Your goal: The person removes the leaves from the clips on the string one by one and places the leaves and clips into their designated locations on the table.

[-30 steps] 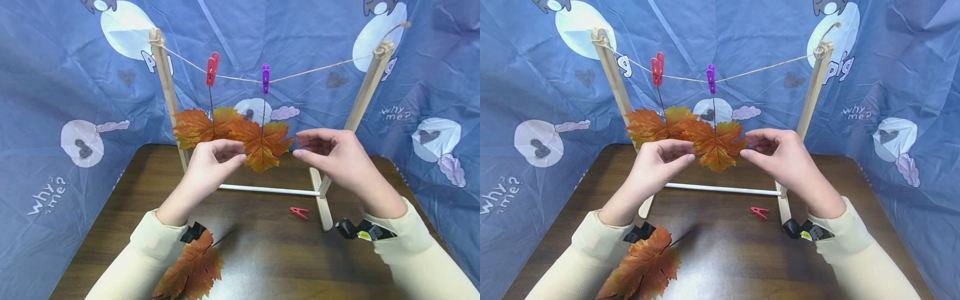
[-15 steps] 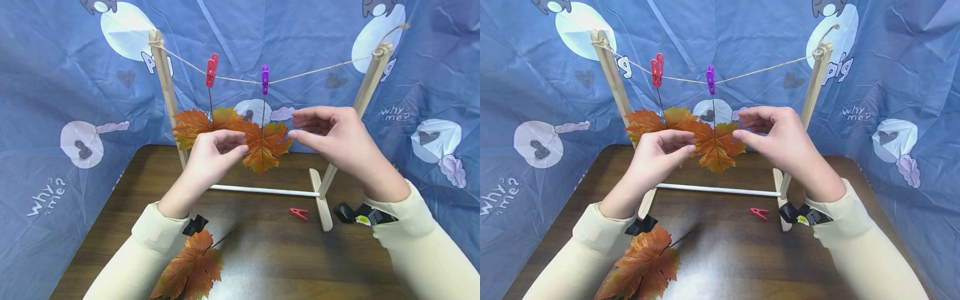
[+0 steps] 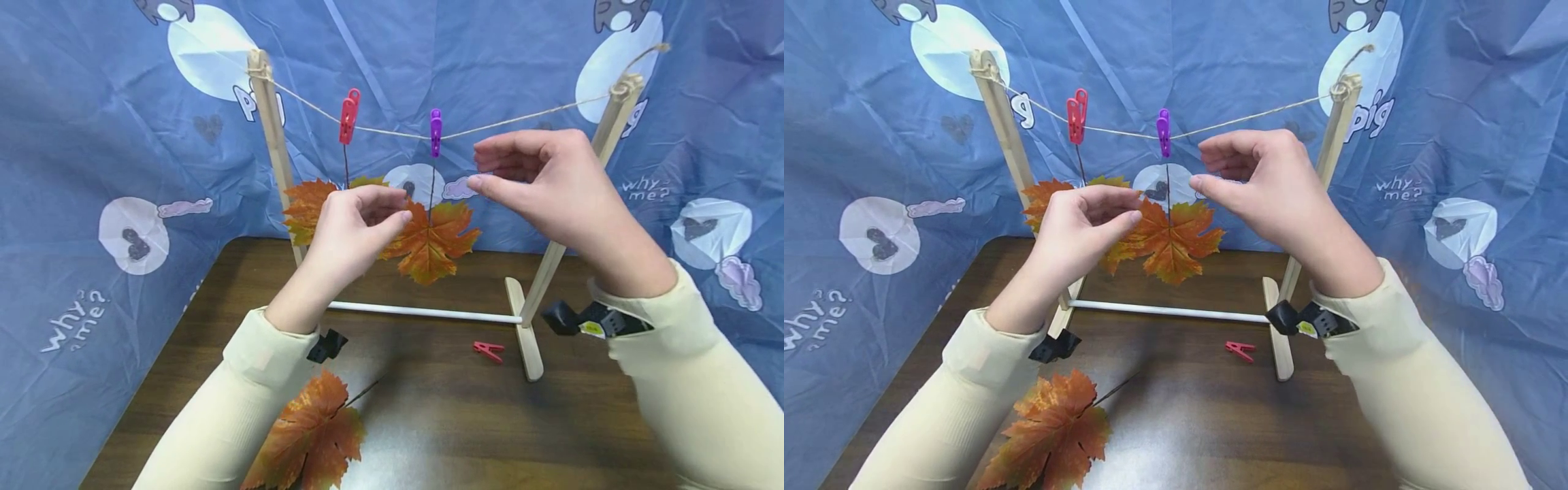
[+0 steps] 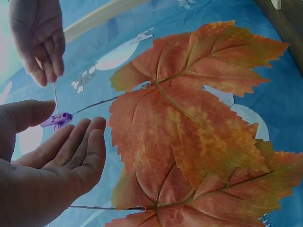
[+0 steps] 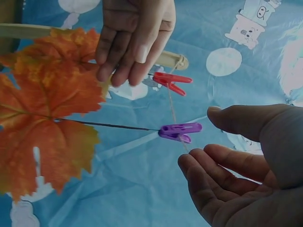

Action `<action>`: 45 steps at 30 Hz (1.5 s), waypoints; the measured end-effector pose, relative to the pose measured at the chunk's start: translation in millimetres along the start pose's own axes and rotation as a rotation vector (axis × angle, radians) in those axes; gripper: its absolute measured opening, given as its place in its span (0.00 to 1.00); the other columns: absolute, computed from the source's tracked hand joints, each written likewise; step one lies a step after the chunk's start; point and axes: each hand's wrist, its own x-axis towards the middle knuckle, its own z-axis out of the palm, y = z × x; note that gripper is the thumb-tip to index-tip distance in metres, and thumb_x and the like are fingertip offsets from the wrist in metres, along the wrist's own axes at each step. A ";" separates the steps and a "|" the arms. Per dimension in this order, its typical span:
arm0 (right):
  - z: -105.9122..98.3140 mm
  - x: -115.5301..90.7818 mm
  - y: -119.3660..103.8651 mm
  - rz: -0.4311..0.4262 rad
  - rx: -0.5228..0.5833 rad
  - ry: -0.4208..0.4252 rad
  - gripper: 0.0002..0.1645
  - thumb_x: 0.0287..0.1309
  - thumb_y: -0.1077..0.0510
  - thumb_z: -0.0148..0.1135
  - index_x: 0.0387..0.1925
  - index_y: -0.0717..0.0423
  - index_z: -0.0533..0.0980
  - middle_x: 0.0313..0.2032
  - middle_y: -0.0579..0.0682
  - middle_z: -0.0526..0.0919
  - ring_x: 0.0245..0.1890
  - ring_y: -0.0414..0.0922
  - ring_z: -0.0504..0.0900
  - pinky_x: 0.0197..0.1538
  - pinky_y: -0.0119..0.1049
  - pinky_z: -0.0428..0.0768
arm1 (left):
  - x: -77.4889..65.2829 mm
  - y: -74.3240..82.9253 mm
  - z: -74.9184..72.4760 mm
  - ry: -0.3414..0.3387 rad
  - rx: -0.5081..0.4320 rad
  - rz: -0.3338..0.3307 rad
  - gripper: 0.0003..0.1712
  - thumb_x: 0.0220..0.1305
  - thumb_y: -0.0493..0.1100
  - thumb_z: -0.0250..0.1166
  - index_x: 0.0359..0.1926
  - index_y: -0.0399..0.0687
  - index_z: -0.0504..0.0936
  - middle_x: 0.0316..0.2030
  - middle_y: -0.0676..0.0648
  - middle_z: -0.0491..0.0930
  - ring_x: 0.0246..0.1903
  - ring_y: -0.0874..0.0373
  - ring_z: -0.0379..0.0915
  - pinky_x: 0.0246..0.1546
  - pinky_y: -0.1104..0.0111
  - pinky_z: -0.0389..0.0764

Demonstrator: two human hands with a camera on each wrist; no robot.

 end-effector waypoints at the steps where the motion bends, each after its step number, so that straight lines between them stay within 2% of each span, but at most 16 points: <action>1: -1.1 1.5 -2.3 -0.005 -0.007 -0.001 0.22 0.59 0.55 0.75 0.53 0.59 0.84 0.47 0.51 0.87 0.44 0.42 0.85 0.48 0.30 0.81 | 1.3 0.5 -0.1 0.005 0.001 -0.001 0.14 0.63 0.33 0.70 0.49 0.32 0.86 0.40 0.44 0.87 0.38 0.55 0.84 0.44 0.65 0.82; 12: -9.0 19.1 -18.0 -0.039 -0.075 -0.016 0.23 0.60 0.53 0.75 0.54 0.60 0.83 0.47 0.51 0.87 0.46 0.42 0.85 0.49 0.32 0.80 | 15.1 6.7 -0.4 0.034 0.059 0.019 0.14 0.63 0.35 0.71 0.49 0.35 0.87 0.39 0.46 0.87 0.38 0.58 0.83 0.44 0.67 0.81; 20: -12.9 35.3 -29.7 -0.039 -0.123 -0.069 0.26 0.59 0.52 0.75 0.56 0.60 0.82 0.50 0.55 0.86 0.49 0.47 0.84 0.52 0.34 0.79 | 26.0 5.3 0.7 0.016 0.115 -0.001 0.15 0.64 0.36 0.72 0.51 0.36 0.87 0.41 0.45 0.87 0.40 0.58 0.83 0.44 0.68 0.81; 26: -14.1 50.8 -36.4 -0.026 -0.218 -0.105 0.28 0.59 0.50 0.75 0.58 0.59 0.82 0.51 0.54 0.86 0.50 0.46 0.84 0.53 0.37 0.79 | 32.7 3.5 3.7 0.019 0.148 0.008 0.14 0.64 0.37 0.72 0.50 0.36 0.87 0.42 0.44 0.87 0.39 0.58 0.83 0.44 0.68 0.80; 32: -14.1 66.3 -37.8 -0.001 -0.309 -0.185 0.33 0.60 0.47 0.74 0.60 0.61 0.80 0.53 0.55 0.85 0.53 0.47 0.83 0.56 0.43 0.78 | 41.7 -0.1 14.0 0.001 0.174 0.023 0.15 0.65 0.40 0.73 0.50 0.37 0.87 0.42 0.45 0.88 0.40 0.58 0.83 0.44 0.69 0.80; 38: -11.6 78.7 -42.1 0.026 -0.357 -0.257 0.37 0.59 0.42 0.73 0.62 0.59 0.79 0.55 0.53 0.84 0.56 0.46 0.81 0.58 0.44 0.76 | 46.6 -3.4 19.9 -0.026 0.175 0.021 0.15 0.66 0.39 0.71 0.50 0.36 0.87 0.43 0.45 0.87 0.41 0.58 0.83 0.44 0.70 0.80; 45: -8.0 87.3 -39.7 0.044 -0.365 -0.331 0.36 0.60 0.42 0.73 0.61 0.61 0.79 0.53 0.54 0.85 0.54 0.47 0.82 0.57 0.47 0.77 | 51.3 -4.3 24.2 -0.040 0.209 0.031 0.11 0.67 0.40 0.71 0.46 0.38 0.89 0.38 0.48 0.88 0.36 0.61 0.81 0.40 0.70 0.79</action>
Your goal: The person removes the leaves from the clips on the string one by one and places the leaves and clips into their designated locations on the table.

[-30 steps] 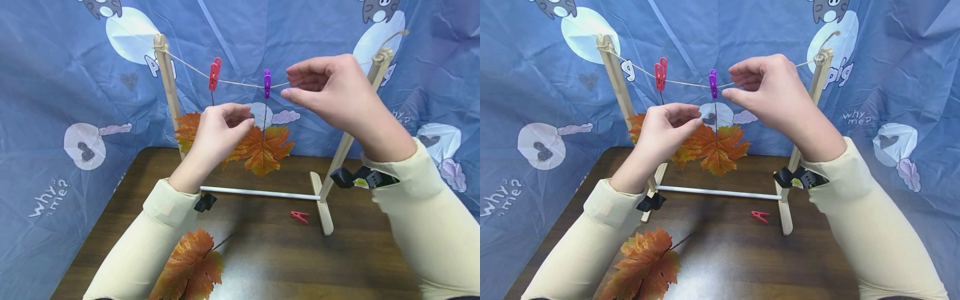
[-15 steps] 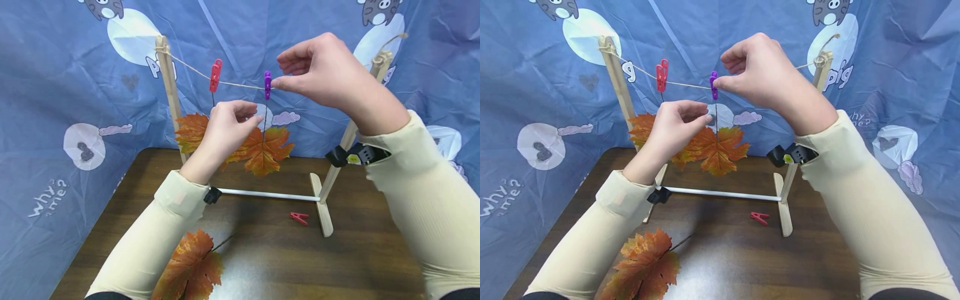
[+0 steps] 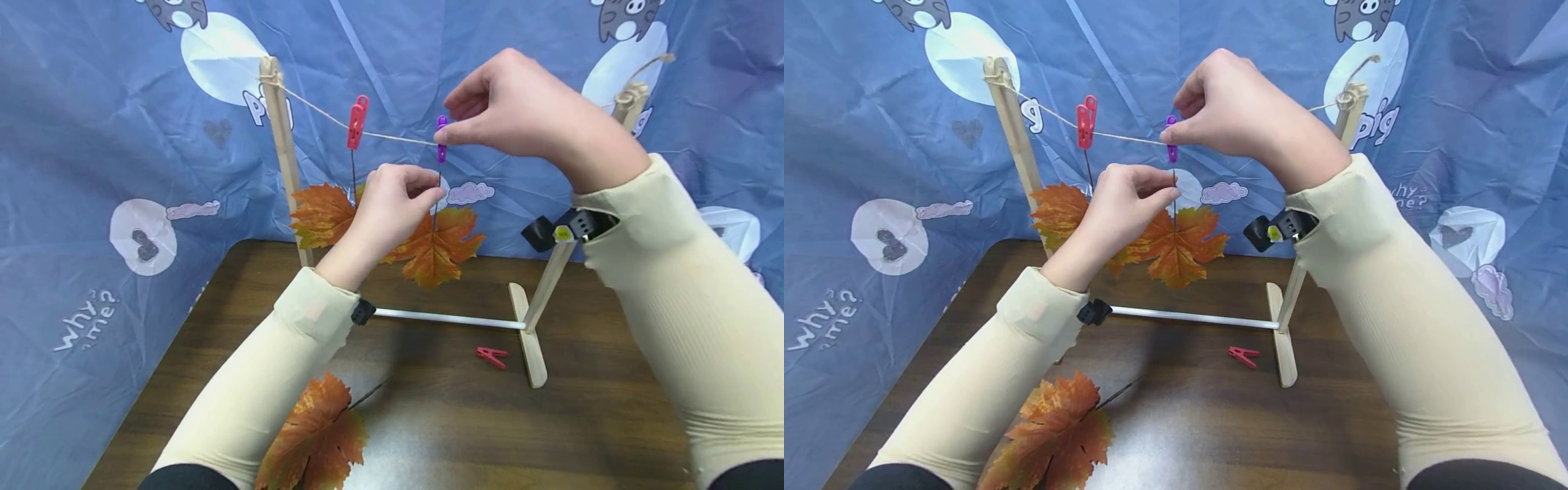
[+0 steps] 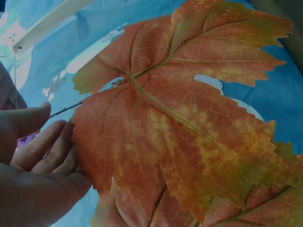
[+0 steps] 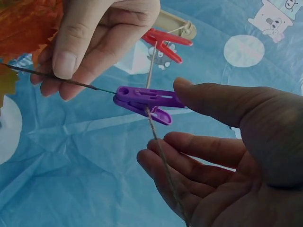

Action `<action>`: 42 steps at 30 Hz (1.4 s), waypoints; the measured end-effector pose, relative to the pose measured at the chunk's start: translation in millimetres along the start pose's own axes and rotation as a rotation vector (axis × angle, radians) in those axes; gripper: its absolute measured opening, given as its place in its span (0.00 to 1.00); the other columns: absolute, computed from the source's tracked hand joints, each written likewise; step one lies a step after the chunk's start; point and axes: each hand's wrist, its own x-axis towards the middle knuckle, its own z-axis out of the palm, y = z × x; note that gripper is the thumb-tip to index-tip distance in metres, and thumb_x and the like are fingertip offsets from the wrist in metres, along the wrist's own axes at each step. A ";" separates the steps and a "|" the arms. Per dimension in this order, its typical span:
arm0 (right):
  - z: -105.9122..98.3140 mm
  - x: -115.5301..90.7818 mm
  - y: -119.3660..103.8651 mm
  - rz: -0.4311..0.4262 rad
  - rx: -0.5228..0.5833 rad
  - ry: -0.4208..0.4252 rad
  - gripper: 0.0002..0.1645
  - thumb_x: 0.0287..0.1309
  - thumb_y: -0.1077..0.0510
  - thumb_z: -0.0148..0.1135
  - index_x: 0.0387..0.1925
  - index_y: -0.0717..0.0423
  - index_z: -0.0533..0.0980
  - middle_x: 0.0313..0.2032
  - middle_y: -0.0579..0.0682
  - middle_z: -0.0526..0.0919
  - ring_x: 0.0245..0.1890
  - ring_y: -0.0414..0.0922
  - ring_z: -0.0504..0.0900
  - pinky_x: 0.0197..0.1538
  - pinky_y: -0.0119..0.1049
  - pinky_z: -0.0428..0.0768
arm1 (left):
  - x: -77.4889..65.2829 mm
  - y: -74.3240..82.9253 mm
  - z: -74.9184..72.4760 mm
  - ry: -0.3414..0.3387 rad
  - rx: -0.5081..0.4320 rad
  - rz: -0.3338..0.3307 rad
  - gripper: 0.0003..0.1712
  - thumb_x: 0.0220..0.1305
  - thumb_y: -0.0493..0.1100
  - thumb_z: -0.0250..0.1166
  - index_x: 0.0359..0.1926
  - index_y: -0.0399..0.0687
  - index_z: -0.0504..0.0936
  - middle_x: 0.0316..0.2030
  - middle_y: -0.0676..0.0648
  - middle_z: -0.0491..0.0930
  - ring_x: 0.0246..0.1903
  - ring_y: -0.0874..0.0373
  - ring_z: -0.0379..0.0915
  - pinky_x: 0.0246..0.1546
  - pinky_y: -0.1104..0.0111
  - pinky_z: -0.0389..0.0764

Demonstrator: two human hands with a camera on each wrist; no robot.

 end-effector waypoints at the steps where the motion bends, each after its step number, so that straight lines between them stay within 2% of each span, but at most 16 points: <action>1: 0.8 0.7 0.7 -0.008 -0.003 -0.006 0.35 0.60 0.43 0.72 0.60 0.62 0.80 0.51 0.54 0.85 0.53 0.47 0.82 0.56 0.47 0.78 | 0.6 0.1 0.7 0.001 0.005 0.005 0.10 0.67 0.39 0.71 0.46 0.39 0.90 0.37 0.48 0.88 0.35 0.61 0.80 0.39 0.70 0.78; 9: 5.9 4.1 2.1 -0.055 -0.048 -0.008 0.25 0.63 0.42 0.69 0.49 0.58 0.86 0.42 0.52 0.88 0.41 0.44 0.81 0.45 0.42 0.77 | 3.3 -0.3 3.3 0.024 0.029 0.050 0.06 0.67 0.38 0.70 0.41 0.40 0.91 0.32 0.51 0.87 0.28 0.61 0.75 0.33 0.70 0.75; 15: 6.9 5.6 1.5 -0.064 -0.056 -0.002 0.23 0.66 0.43 0.67 0.48 0.58 0.86 0.42 0.52 0.88 0.38 0.44 0.78 0.41 0.40 0.75 | 3.1 -1.0 3.2 0.036 0.049 0.066 0.06 0.66 0.38 0.70 0.40 0.41 0.92 0.30 0.51 0.87 0.27 0.61 0.73 0.31 0.69 0.73; 24: 7.6 5.6 5.7 -0.063 -0.063 0.036 0.23 0.64 0.43 0.69 0.48 0.57 0.88 0.41 0.52 0.89 0.39 0.45 0.78 0.38 0.41 0.75 | 3.8 -1.0 4.1 0.032 0.072 0.067 0.05 0.67 0.37 0.70 0.38 0.41 0.92 0.25 0.52 0.84 0.24 0.61 0.70 0.28 0.69 0.70; 36: 8.1 3.8 7.2 -0.034 -0.057 0.109 0.19 0.65 0.44 0.68 0.46 0.53 0.89 0.40 0.50 0.89 0.38 0.43 0.76 0.30 0.39 0.66 | 3.7 -0.2 5.8 0.021 0.087 0.079 0.05 0.67 0.37 0.70 0.35 0.43 0.92 0.23 0.52 0.82 0.24 0.61 0.70 0.28 0.69 0.70; 39: 7.8 2.2 7.2 -0.019 -0.050 0.134 0.19 0.66 0.44 0.67 0.46 0.53 0.89 0.42 0.50 0.89 0.40 0.44 0.77 0.29 0.39 0.67 | 3.0 0.7 6.7 0.018 0.081 0.084 0.05 0.67 0.36 0.70 0.35 0.42 0.91 0.25 0.52 0.83 0.26 0.61 0.72 0.30 0.69 0.72; 42: 6.9 0.9 8.1 -0.002 -0.030 0.151 0.19 0.66 0.44 0.67 0.46 0.53 0.89 0.43 0.51 0.89 0.45 0.45 0.80 0.36 0.38 0.72 | 1.6 1.1 7.7 0.012 0.081 0.088 0.04 0.67 0.36 0.70 0.34 0.42 0.90 0.26 0.52 0.84 0.26 0.62 0.74 0.32 0.69 0.73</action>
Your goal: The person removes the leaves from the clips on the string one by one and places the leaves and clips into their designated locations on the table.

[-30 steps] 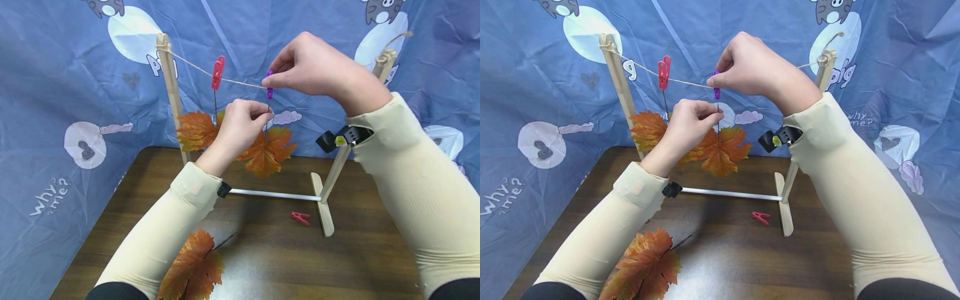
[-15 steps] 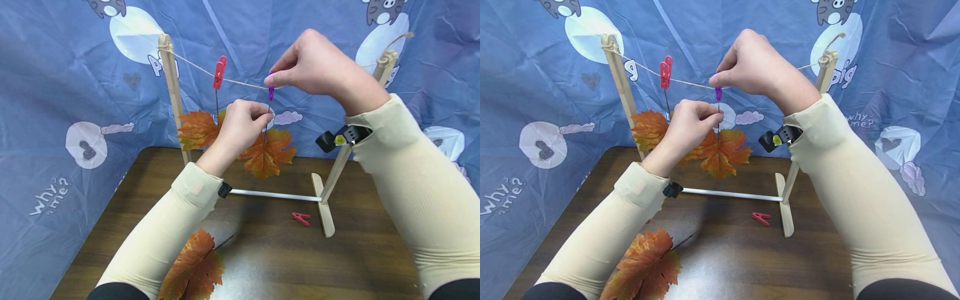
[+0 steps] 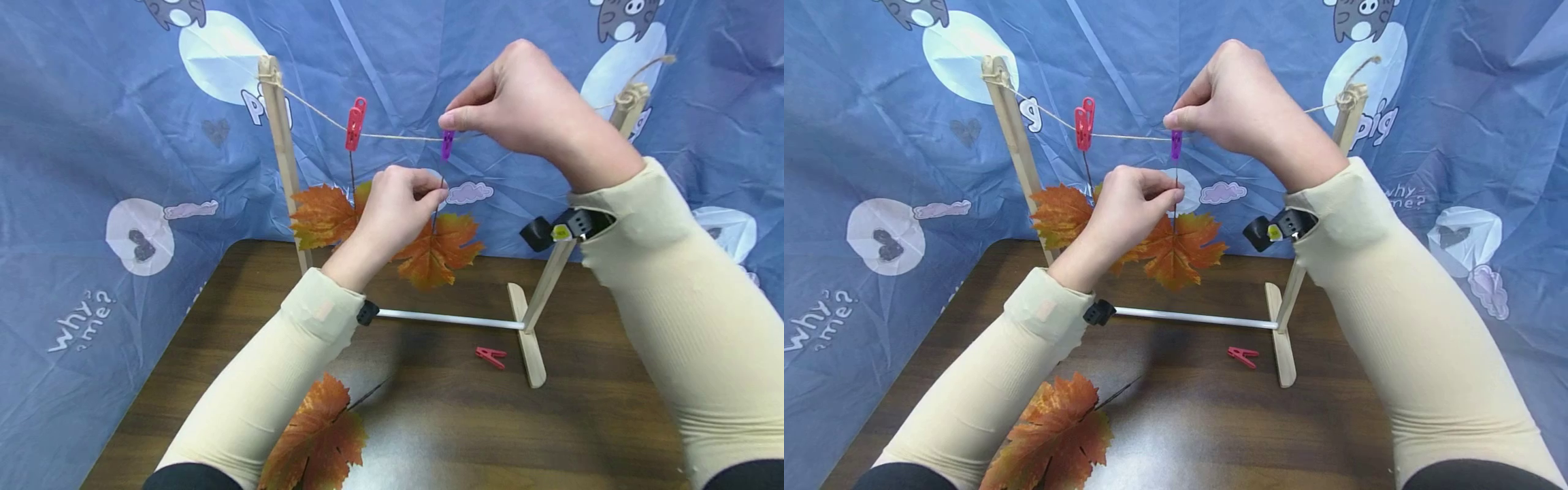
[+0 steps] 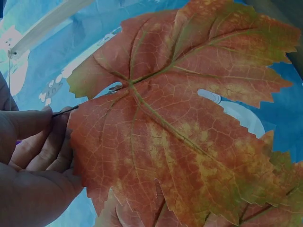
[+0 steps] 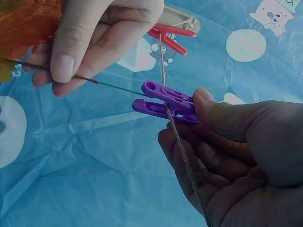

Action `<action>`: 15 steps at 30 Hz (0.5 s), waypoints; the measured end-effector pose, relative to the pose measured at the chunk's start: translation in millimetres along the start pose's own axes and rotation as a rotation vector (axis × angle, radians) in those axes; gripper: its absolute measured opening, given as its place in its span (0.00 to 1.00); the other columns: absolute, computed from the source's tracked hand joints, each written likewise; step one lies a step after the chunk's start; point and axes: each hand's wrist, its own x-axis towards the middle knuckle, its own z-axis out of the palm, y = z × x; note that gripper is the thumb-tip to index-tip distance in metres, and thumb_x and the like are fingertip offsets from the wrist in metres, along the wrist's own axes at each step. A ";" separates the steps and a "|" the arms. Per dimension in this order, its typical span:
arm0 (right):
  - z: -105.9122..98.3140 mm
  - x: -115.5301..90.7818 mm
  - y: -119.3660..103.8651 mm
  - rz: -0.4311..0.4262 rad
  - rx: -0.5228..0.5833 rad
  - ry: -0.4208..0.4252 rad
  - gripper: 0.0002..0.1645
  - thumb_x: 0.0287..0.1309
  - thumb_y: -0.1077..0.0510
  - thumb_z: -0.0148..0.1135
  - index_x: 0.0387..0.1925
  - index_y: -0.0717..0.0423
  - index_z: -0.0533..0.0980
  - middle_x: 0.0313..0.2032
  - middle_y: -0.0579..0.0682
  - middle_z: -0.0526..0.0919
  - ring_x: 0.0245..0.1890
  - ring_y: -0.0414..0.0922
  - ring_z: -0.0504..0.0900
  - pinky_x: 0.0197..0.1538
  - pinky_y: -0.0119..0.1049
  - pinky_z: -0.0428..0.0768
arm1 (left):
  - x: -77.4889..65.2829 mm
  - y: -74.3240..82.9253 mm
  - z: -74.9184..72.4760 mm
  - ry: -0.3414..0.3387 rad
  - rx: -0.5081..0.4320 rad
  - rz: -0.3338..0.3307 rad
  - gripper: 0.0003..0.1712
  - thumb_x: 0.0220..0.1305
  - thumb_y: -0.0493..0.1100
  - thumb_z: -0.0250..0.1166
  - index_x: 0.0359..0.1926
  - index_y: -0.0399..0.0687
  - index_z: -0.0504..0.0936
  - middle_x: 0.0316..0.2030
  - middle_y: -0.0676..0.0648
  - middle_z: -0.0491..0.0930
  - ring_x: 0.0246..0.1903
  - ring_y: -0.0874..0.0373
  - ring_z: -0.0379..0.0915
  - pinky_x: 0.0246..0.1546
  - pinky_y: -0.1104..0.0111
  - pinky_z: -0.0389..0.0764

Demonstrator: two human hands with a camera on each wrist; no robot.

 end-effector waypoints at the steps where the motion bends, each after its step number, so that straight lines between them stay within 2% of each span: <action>1: -0.3 -0.3 0.4 0.003 0.004 0.005 0.20 0.66 0.43 0.67 0.46 0.53 0.89 0.44 0.51 0.89 0.46 0.45 0.80 0.38 0.38 0.73 | -0.5 -0.2 0.2 -0.001 0.002 0.002 0.04 0.67 0.36 0.70 0.34 0.42 0.90 0.27 0.52 0.84 0.27 0.62 0.74 0.32 0.69 0.74; 4: -1.8 -0.9 1.5 0.016 0.020 0.021 0.20 0.65 0.42 0.68 0.46 0.53 0.89 0.44 0.51 0.89 0.48 0.45 0.80 0.42 0.38 0.73 | -1.5 -0.8 0.6 -0.004 0.012 0.006 0.04 0.66 0.37 0.70 0.34 0.43 0.91 0.28 0.52 0.85 0.28 0.63 0.75 0.33 0.70 0.75; 10: -4.9 -2.2 0.8 0.027 0.030 0.049 0.20 0.64 0.41 0.69 0.46 0.51 0.89 0.44 0.50 0.89 0.45 0.43 0.79 0.39 0.36 0.71 | -5.1 -0.7 -0.2 -0.011 0.020 0.004 0.04 0.66 0.37 0.71 0.36 0.42 0.91 0.30 0.52 0.86 0.29 0.63 0.77 0.34 0.70 0.76; 15: -7.4 -4.4 0.7 0.005 0.040 0.106 0.19 0.63 0.42 0.70 0.44 0.52 0.90 0.40 0.51 0.89 0.39 0.41 0.78 0.37 0.34 0.70 | -8.6 -0.3 -0.2 -0.018 0.026 0.002 0.04 0.66 0.37 0.71 0.36 0.41 0.92 0.29 0.51 0.86 0.28 0.62 0.76 0.33 0.69 0.75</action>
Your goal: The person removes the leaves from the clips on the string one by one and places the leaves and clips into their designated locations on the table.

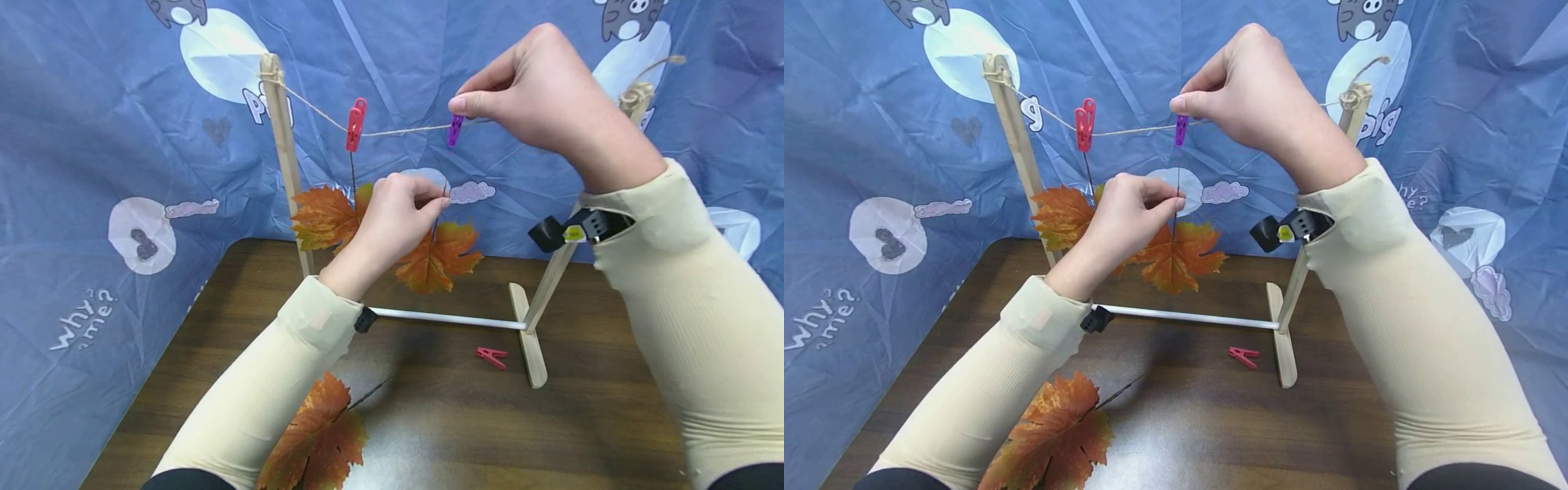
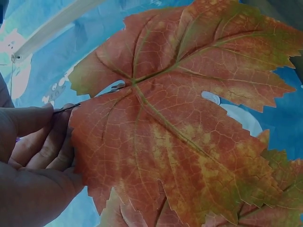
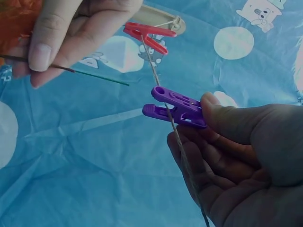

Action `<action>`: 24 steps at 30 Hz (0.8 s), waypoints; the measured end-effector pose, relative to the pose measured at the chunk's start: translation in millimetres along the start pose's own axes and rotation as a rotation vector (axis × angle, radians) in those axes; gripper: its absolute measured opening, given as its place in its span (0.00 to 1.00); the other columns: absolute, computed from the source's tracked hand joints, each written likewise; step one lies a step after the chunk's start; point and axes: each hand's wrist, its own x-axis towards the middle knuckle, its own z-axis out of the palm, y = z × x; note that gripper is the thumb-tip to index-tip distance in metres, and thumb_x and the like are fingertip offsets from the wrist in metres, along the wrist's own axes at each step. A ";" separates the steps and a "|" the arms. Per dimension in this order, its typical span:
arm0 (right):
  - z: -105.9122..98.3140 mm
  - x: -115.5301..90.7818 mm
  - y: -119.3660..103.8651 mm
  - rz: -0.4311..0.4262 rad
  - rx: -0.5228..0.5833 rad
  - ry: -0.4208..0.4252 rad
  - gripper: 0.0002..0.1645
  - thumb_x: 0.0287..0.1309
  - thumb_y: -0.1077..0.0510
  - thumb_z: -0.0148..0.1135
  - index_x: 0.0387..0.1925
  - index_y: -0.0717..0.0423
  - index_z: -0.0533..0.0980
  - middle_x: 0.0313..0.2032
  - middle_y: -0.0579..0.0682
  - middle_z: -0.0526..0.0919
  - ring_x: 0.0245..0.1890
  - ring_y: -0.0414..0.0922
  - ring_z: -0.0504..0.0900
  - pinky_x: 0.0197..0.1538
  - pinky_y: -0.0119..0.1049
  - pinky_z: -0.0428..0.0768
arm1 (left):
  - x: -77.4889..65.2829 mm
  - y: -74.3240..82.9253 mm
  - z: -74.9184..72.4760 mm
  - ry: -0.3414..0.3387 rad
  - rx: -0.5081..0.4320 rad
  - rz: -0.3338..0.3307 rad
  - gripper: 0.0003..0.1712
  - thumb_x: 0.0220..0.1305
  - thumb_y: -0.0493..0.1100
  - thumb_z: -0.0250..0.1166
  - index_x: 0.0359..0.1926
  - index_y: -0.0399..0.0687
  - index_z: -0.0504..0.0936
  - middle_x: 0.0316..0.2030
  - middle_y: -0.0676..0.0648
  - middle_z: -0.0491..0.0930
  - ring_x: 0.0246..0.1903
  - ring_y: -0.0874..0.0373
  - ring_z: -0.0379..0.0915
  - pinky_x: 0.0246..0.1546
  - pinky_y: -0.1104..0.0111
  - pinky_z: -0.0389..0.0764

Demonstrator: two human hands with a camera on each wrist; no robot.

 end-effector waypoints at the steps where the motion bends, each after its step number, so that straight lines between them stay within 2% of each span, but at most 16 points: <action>1: -0.7 -0.5 0.1 -0.006 0.009 0.010 0.19 0.63 0.43 0.70 0.43 0.53 0.90 0.39 0.51 0.89 0.38 0.41 0.78 0.37 0.34 0.70 | -0.8 0.4 -0.1 0.000 0.001 0.000 0.04 0.66 0.37 0.71 0.36 0.41 0.92 0.29 0.51 0.86 0.28 0.62 0.76 0.32 0.69 0.75; 7: -4.5 -5.8 -2.8 -0.030 0.033 0.056 0.20 0.63 0.42 0.69 0.44 0.54 0.89 0.38 0.51 0.89 0.35 0.42 0.77 0.35 0.35 0.69 | -5.7 1.3 0.0 -0.008 -0.004 0.010 0.04 0.65 0.37 0.71 0.35 0.41 0.92 0.28 0.52 0.86 0.27 0.62 0.74 0.32 0.69 0.74; 13: -8.4 -10.1 -4.0 -0.034 0.080 0.105 0.20 0.61 0.43 0.72 0.43 0.55 0.89 0.38 0.52 0.89 0.32 0.43 0.76 0.33 0.36 0.68 | -10.9 1.6 1.9 -0.045 -0.024 0.016 0.04 0.65 0.37 0.71 0.35 0.41 0.91 0.29 0.52 0.86 0.27 0.62 0.74 0.31 0.71 0.75; 21: -14.0 -17.0 -0.8 -0.010 0.124 0.133 0.19 0.59 0.43 0.73 0.43 0.51 0.90 0.36 0.46 0.89 0.26 0.45 0.71 0.25 0.36 0.64 | -21.3 2.0 2.9 -0.082 -0.072 0.003 0.05 0.65 0.36 0.71 0.38 0.40 0.91 0.33 0.51 0.88 0.29 0.64 0.79 0.34 0.71 0.78; 24: -15.1 -20.2 -1.0 -0.015 0.139 0.136 0.19 0.58 0.43 0.74 0.43 0.52 0.90 0.35 0.45 0.89 0.26 0.44 0.73 0.26 0.35 0.65 | -25.5 1.8 3.3 -0.091 -0.084 0.011 0.04 0.65 0.36 0.71 0.38 0.40 0.91 0.32 0.51 0.87 0.29 0.64 0.79 0.34 0.71 0.78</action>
